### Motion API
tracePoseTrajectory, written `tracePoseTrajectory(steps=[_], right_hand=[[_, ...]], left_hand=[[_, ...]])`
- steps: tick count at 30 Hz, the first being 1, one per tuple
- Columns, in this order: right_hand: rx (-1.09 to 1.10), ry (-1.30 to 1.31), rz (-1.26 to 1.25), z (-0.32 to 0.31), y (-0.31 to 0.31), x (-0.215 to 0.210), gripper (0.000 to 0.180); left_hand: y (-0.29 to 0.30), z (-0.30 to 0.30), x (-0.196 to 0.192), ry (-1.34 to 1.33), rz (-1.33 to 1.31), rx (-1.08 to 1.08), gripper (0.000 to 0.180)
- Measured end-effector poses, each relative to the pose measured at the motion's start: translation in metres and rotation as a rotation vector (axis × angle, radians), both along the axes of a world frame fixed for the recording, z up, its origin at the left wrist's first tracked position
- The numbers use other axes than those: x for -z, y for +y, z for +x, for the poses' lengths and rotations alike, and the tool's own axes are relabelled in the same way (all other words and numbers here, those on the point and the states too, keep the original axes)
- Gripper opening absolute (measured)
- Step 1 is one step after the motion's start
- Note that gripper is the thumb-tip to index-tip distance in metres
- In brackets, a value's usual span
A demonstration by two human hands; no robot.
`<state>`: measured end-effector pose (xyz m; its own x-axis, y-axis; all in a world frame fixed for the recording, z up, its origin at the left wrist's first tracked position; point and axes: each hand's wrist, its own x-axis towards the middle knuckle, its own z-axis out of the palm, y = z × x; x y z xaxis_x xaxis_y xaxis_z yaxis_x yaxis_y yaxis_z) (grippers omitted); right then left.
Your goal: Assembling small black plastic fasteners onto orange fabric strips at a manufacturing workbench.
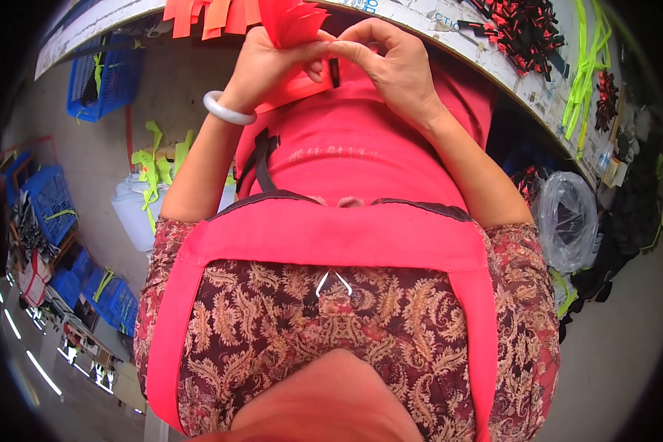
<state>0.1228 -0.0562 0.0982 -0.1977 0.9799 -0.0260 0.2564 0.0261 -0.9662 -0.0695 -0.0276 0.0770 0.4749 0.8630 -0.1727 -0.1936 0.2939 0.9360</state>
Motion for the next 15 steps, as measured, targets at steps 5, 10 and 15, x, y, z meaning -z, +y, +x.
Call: tracePoseTrajectory(steps=[5, 10, 15], right_hand=[[0.241, 0.245, -0.328, 0.025, 0.009, 0.021, 0.018], [0.164, -0.310, -0.114, 0.037, 0.031, 0.030, 0.021], [0.218, -0.878, 0.263, 0.040, 0.028, 0.038, 0.020]], left_hand=[[-0.001, 0.054, 0.031, -0.330, -0.712, -0.084, 0.019], [0.014, 0.079, 0.095, -0.918, -0.982, 0.081, 0.017], [0.015, 0.097, 0.065, -0.678, -0.999, -0.137, 0.019]])
